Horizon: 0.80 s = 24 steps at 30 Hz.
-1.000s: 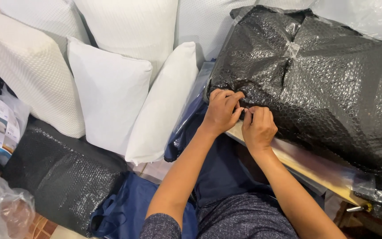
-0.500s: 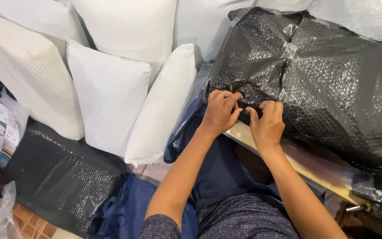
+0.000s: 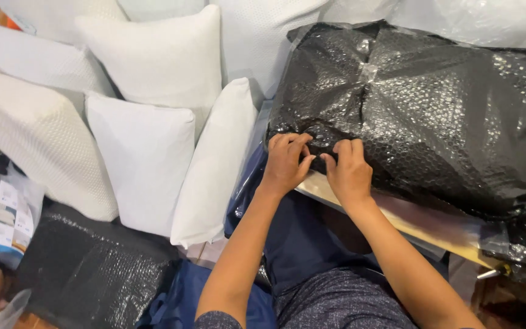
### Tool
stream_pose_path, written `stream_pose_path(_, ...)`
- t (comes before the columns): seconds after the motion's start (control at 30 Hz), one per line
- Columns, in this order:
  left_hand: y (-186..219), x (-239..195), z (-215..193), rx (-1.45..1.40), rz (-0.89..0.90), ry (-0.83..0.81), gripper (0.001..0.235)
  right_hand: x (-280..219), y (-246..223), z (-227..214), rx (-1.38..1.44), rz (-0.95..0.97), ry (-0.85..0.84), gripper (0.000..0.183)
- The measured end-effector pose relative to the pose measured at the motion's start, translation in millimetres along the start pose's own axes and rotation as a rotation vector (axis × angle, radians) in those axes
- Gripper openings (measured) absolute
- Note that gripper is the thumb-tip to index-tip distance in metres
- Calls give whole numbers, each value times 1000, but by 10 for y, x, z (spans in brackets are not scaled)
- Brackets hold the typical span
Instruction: The person finishes sealing a bubble-wrapped package and then uses a lint roller to clean a white foam pillow.
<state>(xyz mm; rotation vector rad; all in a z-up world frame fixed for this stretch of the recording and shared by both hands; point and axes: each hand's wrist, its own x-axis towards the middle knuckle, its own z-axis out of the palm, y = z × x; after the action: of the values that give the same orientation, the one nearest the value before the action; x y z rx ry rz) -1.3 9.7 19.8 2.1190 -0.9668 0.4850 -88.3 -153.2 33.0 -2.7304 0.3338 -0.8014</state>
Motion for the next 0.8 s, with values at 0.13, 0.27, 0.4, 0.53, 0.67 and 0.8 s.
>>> stream_pose_path(0.13,53,82,-156,-134,-30,-33,56,-32,44,-174,244,-58,12,26)
stream_pose_path(0.27,31,64,-83,-72,-15,-42,60,-191,37,-649,426,-119,29,12)
stream_pose_path(0.4,401,118,-153,-8,1,-2,56,-523,375,-948,450,-79,2,12)
stream_pose_path(0.53,1153,-29,-110,-416,-256,-17,39,-840,669,-1228,743,217,-74,22)
stream_pose_path(0.67,1813,-129,7,-1158,-712,-175,33,-901,796,-1462,1076,496,-95,34)
stream_pose_path(0.8,2039,-172,89,-1250,-724,-231,32,-879,914,-1617,1064,475,-71,37)
